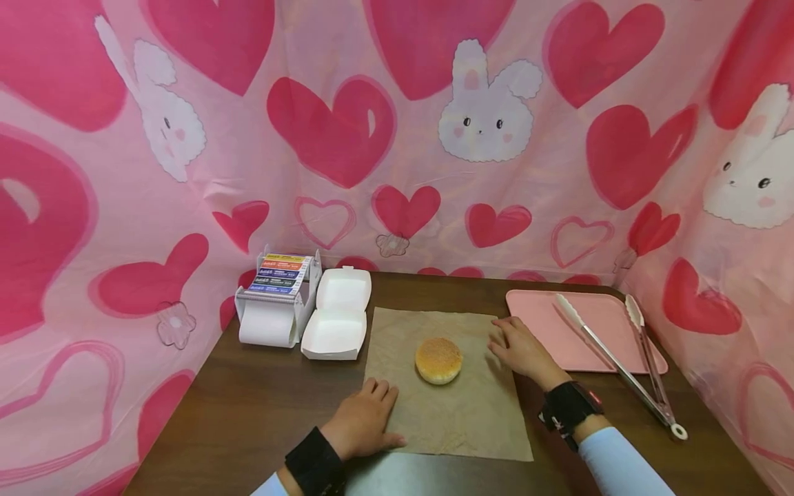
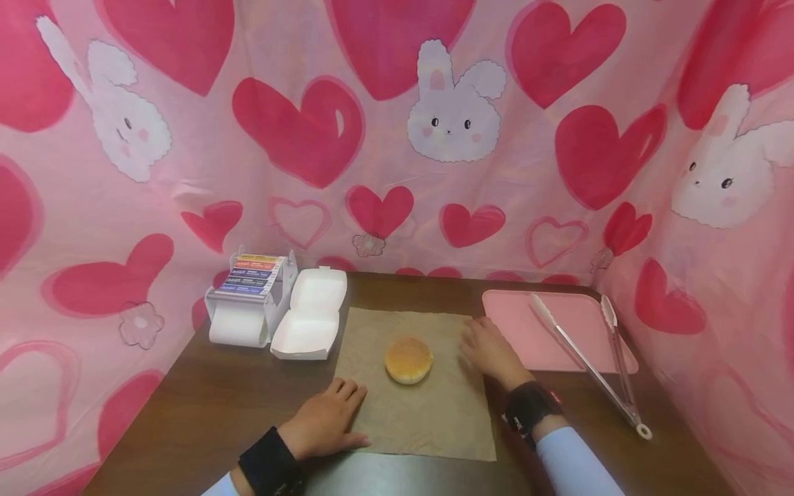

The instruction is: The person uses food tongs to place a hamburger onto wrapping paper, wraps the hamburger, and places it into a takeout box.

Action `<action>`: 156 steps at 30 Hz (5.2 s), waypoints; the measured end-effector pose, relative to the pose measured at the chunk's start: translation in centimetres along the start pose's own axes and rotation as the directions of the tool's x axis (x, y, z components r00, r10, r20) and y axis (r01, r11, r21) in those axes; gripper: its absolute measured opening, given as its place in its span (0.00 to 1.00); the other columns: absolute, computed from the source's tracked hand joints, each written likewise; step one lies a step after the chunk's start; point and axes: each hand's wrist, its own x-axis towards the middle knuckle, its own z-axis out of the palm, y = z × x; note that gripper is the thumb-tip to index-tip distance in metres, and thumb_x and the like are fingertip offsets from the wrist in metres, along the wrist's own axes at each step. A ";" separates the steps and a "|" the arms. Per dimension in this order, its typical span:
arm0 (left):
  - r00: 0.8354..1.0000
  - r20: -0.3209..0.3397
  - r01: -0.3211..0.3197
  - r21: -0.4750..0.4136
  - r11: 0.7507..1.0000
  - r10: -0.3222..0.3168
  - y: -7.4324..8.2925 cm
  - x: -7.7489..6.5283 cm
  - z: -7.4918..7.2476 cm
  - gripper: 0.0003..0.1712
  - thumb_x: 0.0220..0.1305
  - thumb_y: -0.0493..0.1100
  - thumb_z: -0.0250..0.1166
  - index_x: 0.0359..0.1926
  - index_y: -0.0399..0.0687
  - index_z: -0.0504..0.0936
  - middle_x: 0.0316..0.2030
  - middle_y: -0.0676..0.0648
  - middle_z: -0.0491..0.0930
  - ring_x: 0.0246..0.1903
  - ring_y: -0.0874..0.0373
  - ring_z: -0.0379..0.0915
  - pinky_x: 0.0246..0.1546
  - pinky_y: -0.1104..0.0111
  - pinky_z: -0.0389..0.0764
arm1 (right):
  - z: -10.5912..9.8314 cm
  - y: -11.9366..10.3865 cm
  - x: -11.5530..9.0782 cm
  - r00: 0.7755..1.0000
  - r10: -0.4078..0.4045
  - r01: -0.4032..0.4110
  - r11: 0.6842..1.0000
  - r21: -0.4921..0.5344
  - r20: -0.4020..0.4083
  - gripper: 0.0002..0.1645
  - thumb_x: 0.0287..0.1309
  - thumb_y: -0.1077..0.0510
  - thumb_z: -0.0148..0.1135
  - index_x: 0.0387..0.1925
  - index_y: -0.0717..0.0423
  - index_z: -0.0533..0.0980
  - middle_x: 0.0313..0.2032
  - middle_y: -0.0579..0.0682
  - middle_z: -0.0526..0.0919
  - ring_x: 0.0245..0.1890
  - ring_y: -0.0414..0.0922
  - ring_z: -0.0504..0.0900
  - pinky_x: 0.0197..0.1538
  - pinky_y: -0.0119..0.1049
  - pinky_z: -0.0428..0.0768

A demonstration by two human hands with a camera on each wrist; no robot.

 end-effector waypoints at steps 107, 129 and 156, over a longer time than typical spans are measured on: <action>0.999 -0.016 0.041 -0.028 0.999 -0.042 -2.4 5.1 -2.7 0.20 0.65 0.51 0.70 0.45 0.38 0.80 0.38 0.44 0.73 0.41 0.47 0.72 0.44 0.55 0.80 | 1.4 -4.1 -8.0 0.975 0.145 -0.096 0.958 -0.268 0.167 0.41 0.55 0.34 0.70 0.62 0.55 0.77 0.54 0.60 0.76 0.53 0.61 0.73 0.40 0.57 0.82; 0.987 -0.046 0.153 -0.061 0.986 -0.156 -6.2 18.1 -4.9 0.10 0.72 0.46 0.62 0.44 0.45 0.85 0.40 0.46 0.84 0.44 0.50 0.81 0.44 0.54 0.83 | 2.1 -4.0 -8.2 0.965 0.175 -0.119 0.957 -0.265 0.197 0.42 0.55 0.33 0.69 0.63 0.55 0.77 0.54 0.59 0.77 0.54 0.60 0.74 0.40 0.58 0.82; 0.968 -0.085 0.209 -0.263 0.942 -0.238 -7.3 20.6 -1.3 0.08 0.68 0.37 0.62 0.44 0.40 0.84 0.42 0.41 0.83 0.48 0.46 0.79 0.51 0.55 0.79 | 3.3 -5.2 -8.5 0.957 0.181 -0.122 0.960 -0.253 0.225 0.42 0.55 0.33 0.69 0.63 0.54 0.77 0.54 0.58 0.76 0.53 0.58 0.73 0.39 0.56 0.82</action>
